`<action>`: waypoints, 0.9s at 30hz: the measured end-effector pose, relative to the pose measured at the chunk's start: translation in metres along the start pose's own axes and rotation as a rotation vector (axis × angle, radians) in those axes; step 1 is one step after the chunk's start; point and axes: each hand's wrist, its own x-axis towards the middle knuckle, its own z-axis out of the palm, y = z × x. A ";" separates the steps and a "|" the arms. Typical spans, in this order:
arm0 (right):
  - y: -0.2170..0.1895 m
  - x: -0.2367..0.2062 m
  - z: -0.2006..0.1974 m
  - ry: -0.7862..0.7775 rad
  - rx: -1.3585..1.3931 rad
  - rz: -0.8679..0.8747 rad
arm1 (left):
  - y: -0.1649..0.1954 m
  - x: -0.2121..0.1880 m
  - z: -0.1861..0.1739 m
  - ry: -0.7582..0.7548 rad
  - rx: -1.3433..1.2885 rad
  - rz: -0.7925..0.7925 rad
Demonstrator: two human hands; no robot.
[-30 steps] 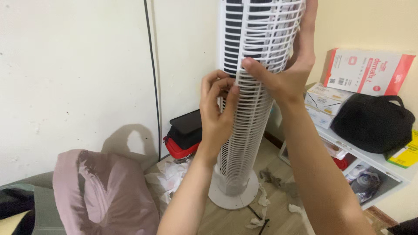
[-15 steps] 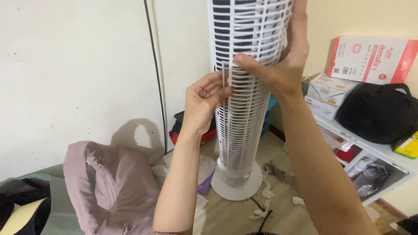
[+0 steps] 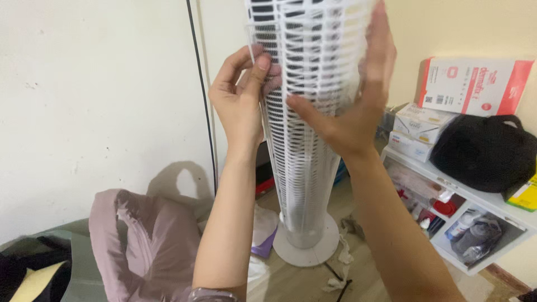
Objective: The person wipes the front grille of a tower fan with a tissue, then detaches the rear grille panel and wipes its slats, then aligns and reattaches the grille panel onto the fan body and presses it into place.
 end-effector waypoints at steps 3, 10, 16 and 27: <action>0.007 -0.006 -0.021 0.020 0.013 -0.044 | 0.004 0.009 0.012 -0.033 0.022 0.054; 0.023 -0.003 -0.062 -0.186 0.115 -0.046 | 0.003 0.015 0.033 0.048 0.277 0.227; 0.016 0.003 -0.054 -0.157 0.435 0.446 | -0.013 0.014 0.039 0.141 0.368 0.314; 0.027 0.014 -0.017 -0.202 0.445 0.456 | -0.034 0.012 0.045 0.204 0.316 0.489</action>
